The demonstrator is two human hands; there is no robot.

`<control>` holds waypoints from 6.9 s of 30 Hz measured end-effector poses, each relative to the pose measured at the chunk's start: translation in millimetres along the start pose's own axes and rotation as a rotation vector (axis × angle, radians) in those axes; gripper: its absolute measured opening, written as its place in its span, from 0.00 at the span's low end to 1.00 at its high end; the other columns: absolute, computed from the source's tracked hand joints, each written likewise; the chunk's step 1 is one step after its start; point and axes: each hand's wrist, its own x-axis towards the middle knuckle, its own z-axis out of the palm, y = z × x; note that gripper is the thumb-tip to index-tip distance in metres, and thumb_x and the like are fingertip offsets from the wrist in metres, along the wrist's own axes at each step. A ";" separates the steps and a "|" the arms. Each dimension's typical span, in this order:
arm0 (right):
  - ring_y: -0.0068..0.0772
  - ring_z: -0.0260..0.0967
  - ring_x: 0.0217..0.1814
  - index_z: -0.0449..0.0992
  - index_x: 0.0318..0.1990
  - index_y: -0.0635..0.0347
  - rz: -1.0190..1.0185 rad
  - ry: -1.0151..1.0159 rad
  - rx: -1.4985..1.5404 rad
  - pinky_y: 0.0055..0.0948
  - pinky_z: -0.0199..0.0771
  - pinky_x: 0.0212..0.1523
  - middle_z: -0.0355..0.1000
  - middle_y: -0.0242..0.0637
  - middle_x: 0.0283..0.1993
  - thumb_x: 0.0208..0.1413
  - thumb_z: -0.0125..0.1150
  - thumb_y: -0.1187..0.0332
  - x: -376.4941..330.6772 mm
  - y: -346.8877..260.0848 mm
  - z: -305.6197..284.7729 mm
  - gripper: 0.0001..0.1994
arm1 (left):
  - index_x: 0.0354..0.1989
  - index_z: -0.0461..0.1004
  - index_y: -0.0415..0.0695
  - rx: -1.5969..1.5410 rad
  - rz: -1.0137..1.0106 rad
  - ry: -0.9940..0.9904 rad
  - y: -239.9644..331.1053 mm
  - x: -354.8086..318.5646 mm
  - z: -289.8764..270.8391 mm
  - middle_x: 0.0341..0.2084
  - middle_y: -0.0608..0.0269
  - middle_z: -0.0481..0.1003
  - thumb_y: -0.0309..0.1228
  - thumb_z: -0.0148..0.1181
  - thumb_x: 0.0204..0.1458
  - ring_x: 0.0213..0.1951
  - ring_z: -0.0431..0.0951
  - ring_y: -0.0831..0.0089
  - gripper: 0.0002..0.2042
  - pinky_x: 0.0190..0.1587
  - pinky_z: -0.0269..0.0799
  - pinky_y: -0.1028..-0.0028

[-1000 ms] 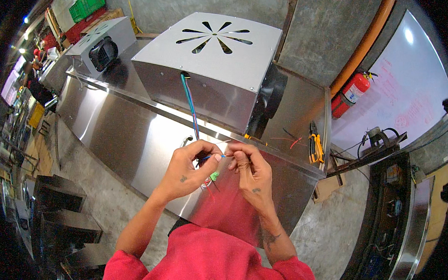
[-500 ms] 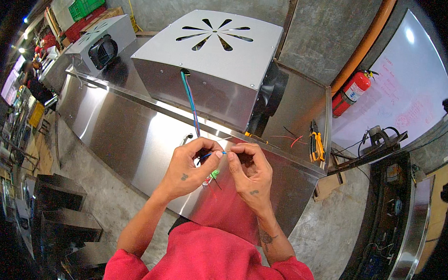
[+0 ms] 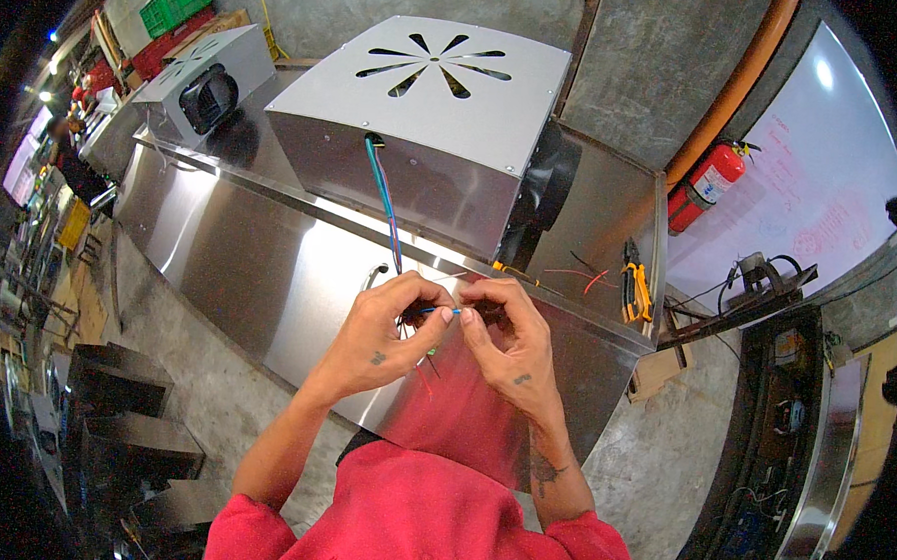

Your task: The person strips and twists colored wires, then inserts them into a green terminal block and tightens the screws with a screwdriver. The person works at a stainless steel counter in a workshop, handling wires and tools throughout the clip.

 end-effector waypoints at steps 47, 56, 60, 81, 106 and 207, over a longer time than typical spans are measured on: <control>0.60 0.71 0.58 0.75 0.57 0.70 0.052 -0.275 -0.697 0.51 0.77 0.57 0.71 0.56 0.53 0.64 0.67 0.60 -70.3 115.0 52.2 0.22 | 0.43 0.81 0.37 0.110 -0.178 0.024 -20.5 -15.6 -41.3 0.31 0.66 0.80 0.31 0.67 0.64 0.32 0.75 0.82 0.09 0.35 0.72 0.75; 0.56 0.70 0.56 0.75 0.50 0.65 0.098 -0.088 -0.774 0.51 0.74 0.54 0.71 0.53 0.52 0.62 0.69 0.60 -84.6 144.5 99.5 0.18 | 0.45 0.77 0.36 0.364 0.001 -0.050 -35.3 -23.1 -36.3 0.36 0.53 0.78 0.24 0.64 0.62 0.32 0.81 0.61 0.06 0.37 0.77 0.64; 0.57 0.69 0.58 0.75 0.52 0.66 0.067 -0.114 -0.794 0.52 0.73 0.57 0.69 0.54 0.56 0.62 0.67 0.64 -92.0 143.6 105.3 0.17 | 0.45 0.76 0.37 0.406 0.045 -0.035 -42.6 -25.1 -33.7 0.37 0.52 0.78 0.23 0.64 0.61 0.34 0.81 0.58 0.07 0.39 0.78 0.62; 0.37 0.80 0.53 0.79 0.55 0.63 0.048 0.151 0.044 0.34 0.81 0.56 0.77 0.44 0.58 0.60 0.74 0.74 -50.1 66.3 69.5 0.17 | 0.46 0.75 0.39 0.463 0.127 -0.009 -37.0 -31.2 -30.1 0.37 0.55 0.77 0.22 0.66 0.58 0.37 0.79 0.54 0.09 0.43 0.74 0.59; 0.40 0.77 0.58 0.81 0.57 0.60 0.013 0.101 -0.042 0.35 0.78 0.58 0.77 0.42 0.58 0.60 0.70 0.78 -46.9 50.9 60.6 0.18 | 0.45 0.76 0.42 0.564 0.235 -0.098 -33.7 -29.8 -27.2 0.37 0.57 0.77 0.21 0.68 0.57 0.38 0.77 0.57 0.10 0.43 0.72 0.60; 0.39 0.80 0.53 0.82 0.55 0.63 -0.005 0.056 -0.043 0.34 0.81 0.55 0.78 0.43 0.52 0.61 0.70 0.77 -44.8 37.7 51.8 0.15 | 0.44 0.78 0.39 0.460 0.256 -0.083 -42.5 -30.0 -16.3 0.36 0.56 0.78 0.22 0.68 0.58 0.36 0.78 0.57 0.08 0.41 0.73 0.60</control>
